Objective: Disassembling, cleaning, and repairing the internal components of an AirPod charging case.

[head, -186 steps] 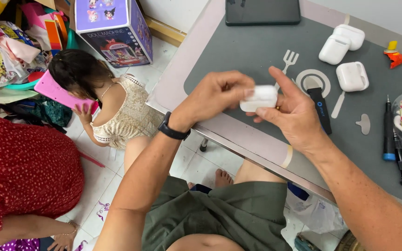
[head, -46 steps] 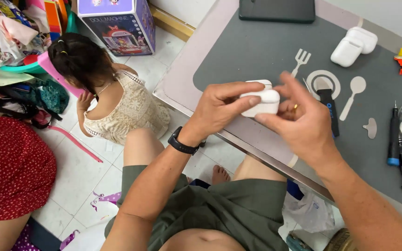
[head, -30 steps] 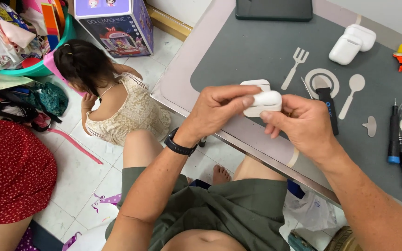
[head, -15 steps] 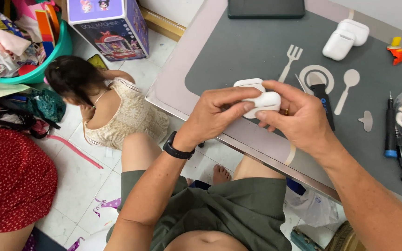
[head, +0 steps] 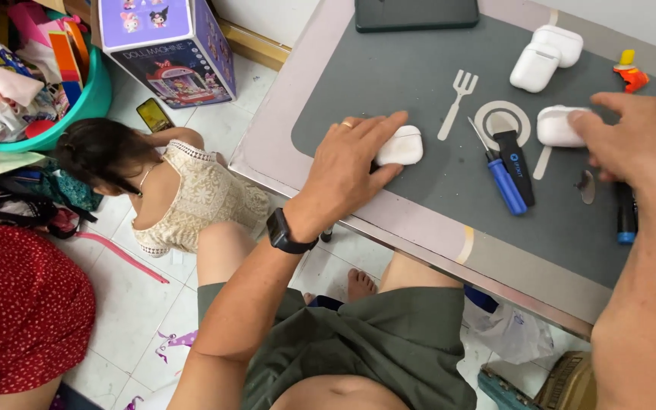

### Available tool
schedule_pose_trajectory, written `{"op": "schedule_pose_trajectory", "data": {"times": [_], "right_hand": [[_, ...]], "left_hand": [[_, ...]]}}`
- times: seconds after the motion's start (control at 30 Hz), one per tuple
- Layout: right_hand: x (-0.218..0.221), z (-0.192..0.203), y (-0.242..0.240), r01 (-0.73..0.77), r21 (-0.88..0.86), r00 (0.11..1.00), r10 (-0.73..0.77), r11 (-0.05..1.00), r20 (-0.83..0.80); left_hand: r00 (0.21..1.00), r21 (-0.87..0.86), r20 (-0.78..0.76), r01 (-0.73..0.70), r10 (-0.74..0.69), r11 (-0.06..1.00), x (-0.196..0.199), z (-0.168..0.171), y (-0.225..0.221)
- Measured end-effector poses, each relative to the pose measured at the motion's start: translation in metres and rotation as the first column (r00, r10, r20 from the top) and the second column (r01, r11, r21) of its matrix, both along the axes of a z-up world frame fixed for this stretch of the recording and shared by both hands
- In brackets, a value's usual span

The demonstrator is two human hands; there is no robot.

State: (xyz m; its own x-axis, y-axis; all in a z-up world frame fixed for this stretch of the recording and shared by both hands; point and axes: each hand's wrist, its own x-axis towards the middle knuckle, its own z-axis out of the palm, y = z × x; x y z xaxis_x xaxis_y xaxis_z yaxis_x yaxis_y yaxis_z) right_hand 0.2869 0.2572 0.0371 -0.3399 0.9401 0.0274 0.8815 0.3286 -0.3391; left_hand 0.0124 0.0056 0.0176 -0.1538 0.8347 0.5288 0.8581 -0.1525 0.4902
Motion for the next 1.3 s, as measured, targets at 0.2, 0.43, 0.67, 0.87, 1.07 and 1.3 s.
{"op": "schedule_pose_trajectory", "data": {"times": [0.2,0.43,0.67,0.87,1.07,1.3], "right_hand": [[-0.044,0.044,-0.086,-0.236,0.086,0.939,0.25,0.968,-0.237],[-0.094,0.013,-0.144,-0.633,-0.269,0.556,0.185,0.726,-0.81],[-0.088,0.003,-0.138,-0.712,-0.226,0.517,0.28,0.664,-0.809],[-0.086,0.002,-0.133,-0.76,-0.307,0.52,0.251,0.573,-0.817],[-0.084,0.001,-0.133,-0.757,-0.251,0.52,0.323,0.603,-0.791],[-0.09,-0.009,-0.131,-0.796,-0.306,0.494,0.268,0.522,-0.827]], "left_hand": [[0.992,0.102,0.1,0.063,-0.073,0.993,0.004,-0.003,-0.011],[0.831,0.298,0.418,0.256,-0.367,0.92,0.006,-0.016,0.001],[0.511,0.283,0.747,0.333,-0.424,0.9,-0.004,-0.02,-0.001],[0.498,0.255,0.768,0.34,-0.403,0.905,-0.006,-0.02,-0.008],[0.576,0.256,0.707,0.331,-0.41,0.908,-0.002,-0.016,-0.007],[0.825,0.25,0.525,0.084,-0.208,0.964,0.01,-0.019,-0.003]]}}
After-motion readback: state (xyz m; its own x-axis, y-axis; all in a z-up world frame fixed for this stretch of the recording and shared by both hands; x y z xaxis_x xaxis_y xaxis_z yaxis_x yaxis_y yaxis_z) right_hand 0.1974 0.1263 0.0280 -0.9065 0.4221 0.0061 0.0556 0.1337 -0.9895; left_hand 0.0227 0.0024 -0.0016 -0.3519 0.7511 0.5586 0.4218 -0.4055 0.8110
